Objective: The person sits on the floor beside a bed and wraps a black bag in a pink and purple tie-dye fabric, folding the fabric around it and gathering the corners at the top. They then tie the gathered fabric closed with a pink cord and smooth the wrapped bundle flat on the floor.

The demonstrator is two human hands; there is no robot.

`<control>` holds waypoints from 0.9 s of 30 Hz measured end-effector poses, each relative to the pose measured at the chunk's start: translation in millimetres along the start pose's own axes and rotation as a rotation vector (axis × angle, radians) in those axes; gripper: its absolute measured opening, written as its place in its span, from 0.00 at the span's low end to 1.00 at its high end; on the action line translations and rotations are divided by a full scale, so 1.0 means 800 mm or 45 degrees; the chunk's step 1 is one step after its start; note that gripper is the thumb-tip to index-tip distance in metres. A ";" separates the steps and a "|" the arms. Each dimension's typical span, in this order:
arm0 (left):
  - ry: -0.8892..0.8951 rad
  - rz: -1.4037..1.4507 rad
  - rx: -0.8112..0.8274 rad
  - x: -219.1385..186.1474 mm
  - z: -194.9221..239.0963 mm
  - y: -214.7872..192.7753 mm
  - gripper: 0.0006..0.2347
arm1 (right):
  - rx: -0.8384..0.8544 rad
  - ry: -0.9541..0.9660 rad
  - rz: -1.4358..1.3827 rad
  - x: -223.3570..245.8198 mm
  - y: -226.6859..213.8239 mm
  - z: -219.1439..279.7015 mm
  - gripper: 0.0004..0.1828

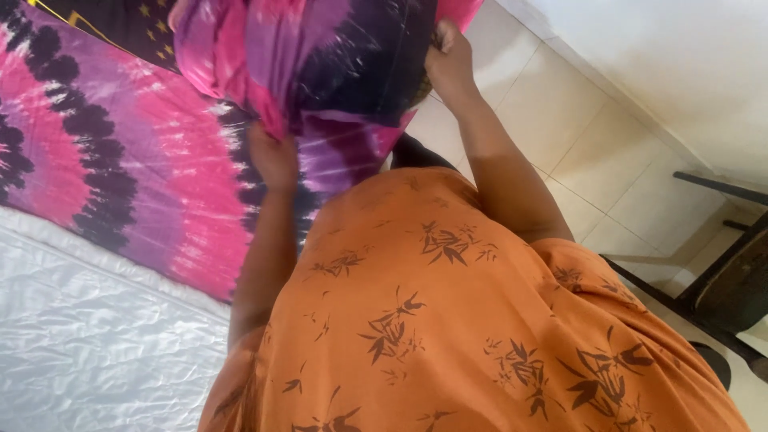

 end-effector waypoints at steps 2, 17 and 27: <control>-0.050 0.061 0.102 0.004 0.026 0.013 0.09 | 0.019 -0.090 0.111 -0.011 -0.011 0.004 0.09; 0.314 -0.205 -0.063 0.004 -0.161 -0.007 0.07 | 0.458 0.676 0.363 -0.054 -0.045 0.029 0.30; 0.323 -0.817 0.476 0.014 -0.190 0.069 0.19 | 0.262 0.931 -0.142 -0.167 -0.003 0.036 0.30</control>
Point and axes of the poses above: each hand's wrist, its own z-axis away from the middle knuckle, its own y-axis out of the palm, x = y × z, the point moved 5 cm from there along -z, towards the middle knuckle, and after that the axes turned 2 degrees about -x, right-handed, at the moved point
